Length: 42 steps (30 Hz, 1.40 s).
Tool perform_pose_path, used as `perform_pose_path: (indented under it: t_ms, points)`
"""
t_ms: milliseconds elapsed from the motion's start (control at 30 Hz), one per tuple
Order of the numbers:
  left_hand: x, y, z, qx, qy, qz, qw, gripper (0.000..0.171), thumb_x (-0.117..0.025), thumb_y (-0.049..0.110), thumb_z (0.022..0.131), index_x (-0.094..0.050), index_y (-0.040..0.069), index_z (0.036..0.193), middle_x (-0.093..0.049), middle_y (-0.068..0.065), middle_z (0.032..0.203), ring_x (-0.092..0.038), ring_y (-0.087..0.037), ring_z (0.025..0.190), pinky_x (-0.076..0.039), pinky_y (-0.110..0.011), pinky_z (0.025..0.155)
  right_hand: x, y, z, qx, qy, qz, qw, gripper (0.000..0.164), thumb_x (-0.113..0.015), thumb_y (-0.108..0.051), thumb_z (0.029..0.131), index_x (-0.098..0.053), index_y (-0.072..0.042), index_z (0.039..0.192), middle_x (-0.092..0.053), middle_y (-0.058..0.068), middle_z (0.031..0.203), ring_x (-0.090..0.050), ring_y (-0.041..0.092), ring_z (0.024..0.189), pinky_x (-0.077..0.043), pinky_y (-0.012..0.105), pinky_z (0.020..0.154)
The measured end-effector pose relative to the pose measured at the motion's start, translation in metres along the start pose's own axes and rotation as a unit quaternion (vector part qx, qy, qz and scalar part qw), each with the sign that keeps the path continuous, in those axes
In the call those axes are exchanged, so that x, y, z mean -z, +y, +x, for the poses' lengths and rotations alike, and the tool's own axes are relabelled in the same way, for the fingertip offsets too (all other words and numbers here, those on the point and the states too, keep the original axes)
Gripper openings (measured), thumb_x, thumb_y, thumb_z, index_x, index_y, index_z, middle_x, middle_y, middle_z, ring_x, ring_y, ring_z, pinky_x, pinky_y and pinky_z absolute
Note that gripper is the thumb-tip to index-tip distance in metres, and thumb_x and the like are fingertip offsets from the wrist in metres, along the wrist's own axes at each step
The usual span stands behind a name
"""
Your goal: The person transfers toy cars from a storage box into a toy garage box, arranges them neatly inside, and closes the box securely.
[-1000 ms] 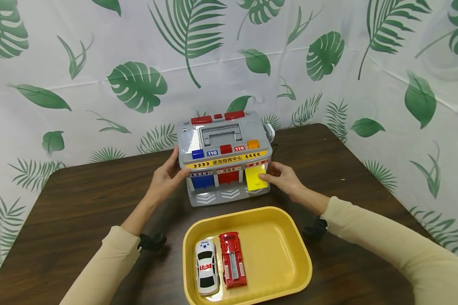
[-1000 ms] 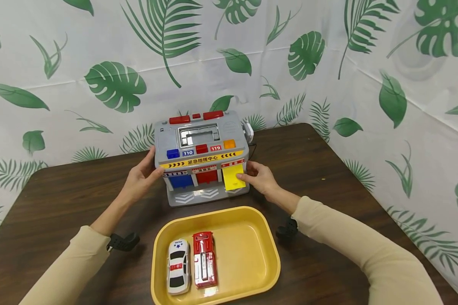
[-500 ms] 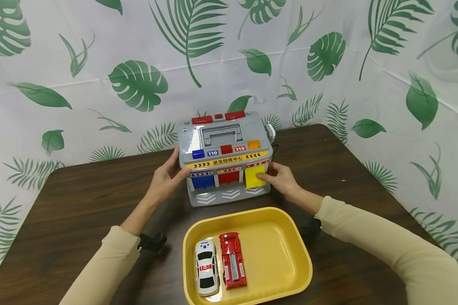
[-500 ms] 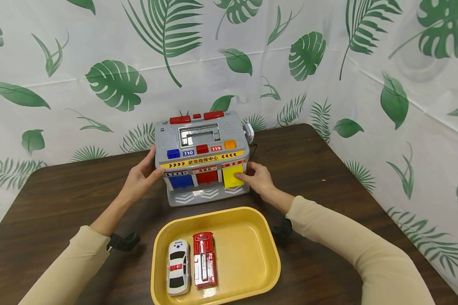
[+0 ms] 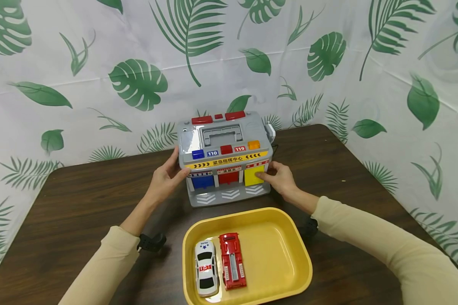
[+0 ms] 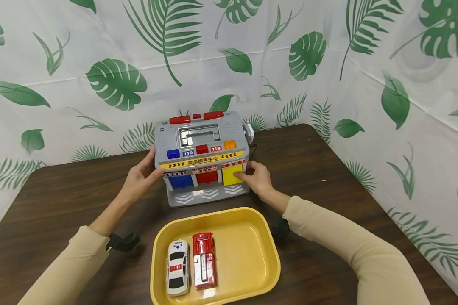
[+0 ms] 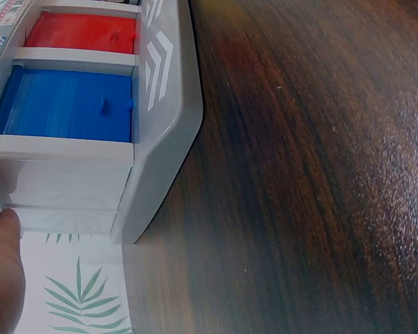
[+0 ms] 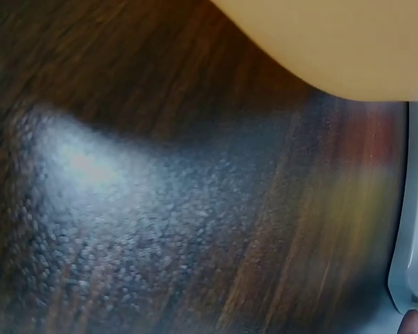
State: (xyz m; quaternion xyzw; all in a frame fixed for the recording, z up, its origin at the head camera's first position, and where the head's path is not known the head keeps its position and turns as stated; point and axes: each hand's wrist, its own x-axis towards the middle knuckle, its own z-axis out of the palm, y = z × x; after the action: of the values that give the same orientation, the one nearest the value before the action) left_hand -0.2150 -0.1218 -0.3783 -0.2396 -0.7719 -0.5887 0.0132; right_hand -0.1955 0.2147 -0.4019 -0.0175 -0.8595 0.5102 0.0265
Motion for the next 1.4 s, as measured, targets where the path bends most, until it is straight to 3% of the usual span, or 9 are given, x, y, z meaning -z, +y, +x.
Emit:
perform_pose_path:
  t_ms: [200, 567, 933, 1400]
  points:
    - [0.0003, 0.0007, 0.0006, 0.006, -0.004, 0.005, 1.0000, 0.073, -0.058, 0.013, 0.094, -0.012, 0.016, 0.151, -0.019, -0.001, 0.156, -0.037, -0.027, 0.134, -0.037, -0.030, 0.103, 0.0002, -0.0006, -0.0007, 0.005, 0.017, -0.028, 0.999, 0.040, -0.071, -0.022, 0.085, -0.061, 0.002, 0.115, -0.061, 0.018, 0.112, -0.055, 0.028, 0.099, -0.051, 0.040, 0.088]
    - [-0.0002, 0.0034, 0.0004, 0.006, -0.004, 0.003, 1.0000, 0.074, -0.059, 0.009, 0.093, -0.013, 0.012, 0.151, -0.018, -0.003, 0.156, -0.036, -0.028, 0.135, -0.036, -0.035, 0.104, -0.0017, -0.0016, -0.0001, 0.023, 0.062, -0.080, 0.995, 0.036, -0.073, -0.024, 0.083, -0.066, 0.004, 0.104, -0.061, 0.018, 0.100, -0.053, 0.027, 0.090, -0.049, 0.032, 0.076]
    - [0.0006, 0.0004, 0.0006, 0.004, -0.001, 0.000, 1.0000, 0.072, -0.058, 0.011, 0.093, -0.014, 0.013, 0.150, -0.021, -0.004, 0.155, -0.038, -0.029, 0.134, -0.037, -0.032, 0.104, -0.0053, -0.0026, -0.0014, 0.020, 0.082, -0.090, 0.992, 0.034, -0.074, -0.025, 0.082, -0.066, 0.004, 0.099, -0.058, 0.016, 0.094, -0.052, 0.025, 0.085, -0.046, 0.029, 0.071]
    - [-0.0001, 0.0001, -0.0002, 0.002, 0.004, -0.006, 1.0000, 0.072, -0.058, 0.010, 0.093, -0.014, 0.012, 0.150, -0.022, -0.005, 0.154, -0.040, -0.026, 0.132, -0.039, -0.018, 0.100, -0.0078, -0.0023, -0.0009, 0.030, 0.101, -0.110, 0.988, 0.033, -0.076, -0.025, 0.080, -0.067, 0.004, 0.093, -0.060, 0.016, 0.090, -0.055, 0.026, 0.083, -0.046, 0.029, 0.068]
